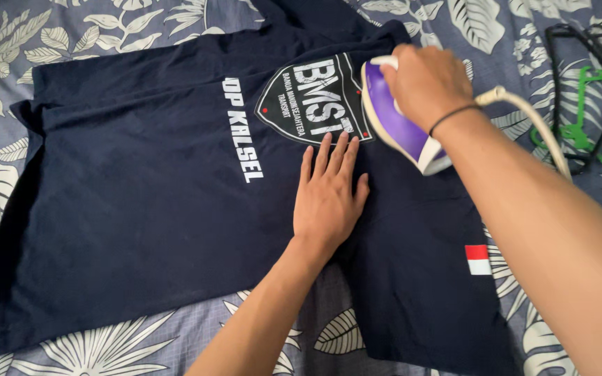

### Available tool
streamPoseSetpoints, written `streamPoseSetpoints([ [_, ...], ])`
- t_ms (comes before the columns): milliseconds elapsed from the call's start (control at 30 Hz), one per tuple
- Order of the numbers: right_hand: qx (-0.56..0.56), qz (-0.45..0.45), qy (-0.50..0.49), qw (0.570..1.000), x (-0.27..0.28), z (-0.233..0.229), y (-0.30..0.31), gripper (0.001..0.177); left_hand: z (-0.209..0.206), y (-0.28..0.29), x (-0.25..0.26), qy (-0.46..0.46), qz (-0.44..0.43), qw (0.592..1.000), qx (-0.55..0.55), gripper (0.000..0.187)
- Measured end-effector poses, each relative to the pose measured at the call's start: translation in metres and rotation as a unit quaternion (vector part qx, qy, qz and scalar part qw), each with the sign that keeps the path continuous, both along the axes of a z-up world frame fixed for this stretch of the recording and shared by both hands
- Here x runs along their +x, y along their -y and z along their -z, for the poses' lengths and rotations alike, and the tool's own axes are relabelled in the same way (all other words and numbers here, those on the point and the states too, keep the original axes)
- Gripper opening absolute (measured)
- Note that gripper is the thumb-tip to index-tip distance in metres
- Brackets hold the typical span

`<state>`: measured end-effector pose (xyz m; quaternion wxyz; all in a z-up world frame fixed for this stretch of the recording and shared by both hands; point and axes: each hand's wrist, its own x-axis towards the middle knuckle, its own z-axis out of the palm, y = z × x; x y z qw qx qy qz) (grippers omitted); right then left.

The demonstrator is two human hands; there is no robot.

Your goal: The person selects a dark blue t-shirt from a pile of clothes on a bed, lays it flat, and irons the front surface using a purple iron. The person smooths the fabric with one hand while moving the iron with the other, covering the sleeves and main body of the shirt.

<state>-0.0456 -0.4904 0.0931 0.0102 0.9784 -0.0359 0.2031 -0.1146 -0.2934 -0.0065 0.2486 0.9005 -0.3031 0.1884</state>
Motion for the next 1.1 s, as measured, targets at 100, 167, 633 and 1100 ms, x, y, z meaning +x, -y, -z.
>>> streamPoseSetpoints([
  [100, 0.008, 0.02, 0.005, 1.0, 0.012, 0.003, 0.007, 0.035, 0.001, -0.001, -0.002, 0.003, -0.001, 1.0, -0.002, 0.06],
  [167, 0.036, 0.037, -0.024, 0.998, 0.013, 0.001, 0.008, 0.035, 0.0, -0.001, -0.004, 0.004, -0.004, 1.0, 0.001, 0.059],
  [633, 0.065, 0.028, -0.101, 0.992, -0.041, -0.002, 0.017, 0.037, 0.007, -0.004, -0.036, -0.018, -0.003, 1.0, 0.009, 0.063],
  [1100, 0.116, -0.033, -0.127, 0.985, -0.099, -0.012, 0.012, 0.036, 0.003, -0.017, -0.093, -0.026, 0.032, 0.999, 0.035, 0.073],
])
